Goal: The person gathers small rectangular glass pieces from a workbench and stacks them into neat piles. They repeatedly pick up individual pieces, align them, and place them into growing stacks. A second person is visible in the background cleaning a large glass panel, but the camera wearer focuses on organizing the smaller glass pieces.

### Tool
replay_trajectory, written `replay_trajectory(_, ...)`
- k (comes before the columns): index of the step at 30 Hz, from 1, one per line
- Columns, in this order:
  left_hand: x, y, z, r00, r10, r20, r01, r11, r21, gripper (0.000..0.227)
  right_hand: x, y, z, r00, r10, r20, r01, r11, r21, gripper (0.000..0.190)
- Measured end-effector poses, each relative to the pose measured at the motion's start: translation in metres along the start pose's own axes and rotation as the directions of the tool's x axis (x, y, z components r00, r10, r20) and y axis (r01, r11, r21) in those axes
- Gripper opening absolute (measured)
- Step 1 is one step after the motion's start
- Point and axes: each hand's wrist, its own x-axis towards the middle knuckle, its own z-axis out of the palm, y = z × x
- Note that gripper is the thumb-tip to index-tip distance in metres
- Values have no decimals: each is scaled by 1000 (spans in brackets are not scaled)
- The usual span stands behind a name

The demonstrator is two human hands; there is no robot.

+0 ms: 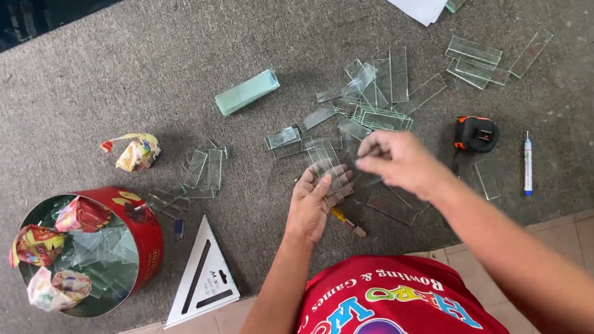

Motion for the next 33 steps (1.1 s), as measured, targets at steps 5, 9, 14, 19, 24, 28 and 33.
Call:
replay_trajectory(5,2,-10,-6,998,-62,29,61,998,6,42,-10,28,40,1000,11,3,-11,989,149,40)
replay_trajectory(9,14,-21,-19,995,-93,19,93,996,6,43,-15,26,46,999,-15,-31,14,1000,-17,50)
replay_trajectory(14,-9,5,7,996,-1,-87,17,983,184,19,-15,27,53,995,-92,-40,97,987,129,39)
replay_trajectory(19,2,13,-6,987,160,-29,-125,862,490,10,4,37,50,969,-245,-39,246,969,10,25)
replay_trajectory(24,7,15,11,952,298,72,-260,659,706,16,7,40,45,937,-330,-111,317,941,-118,29)
replay_trajectory(28,-12,31,35,938,329,108,-300,615,730,18,16,61,41,880,-444,-168,375,867,-327,28)
replay_trajectory(33,-28,42,52,893,374,249,-418,488,766,29,19,75,44,772,-618,-152,510,744,-431,33)
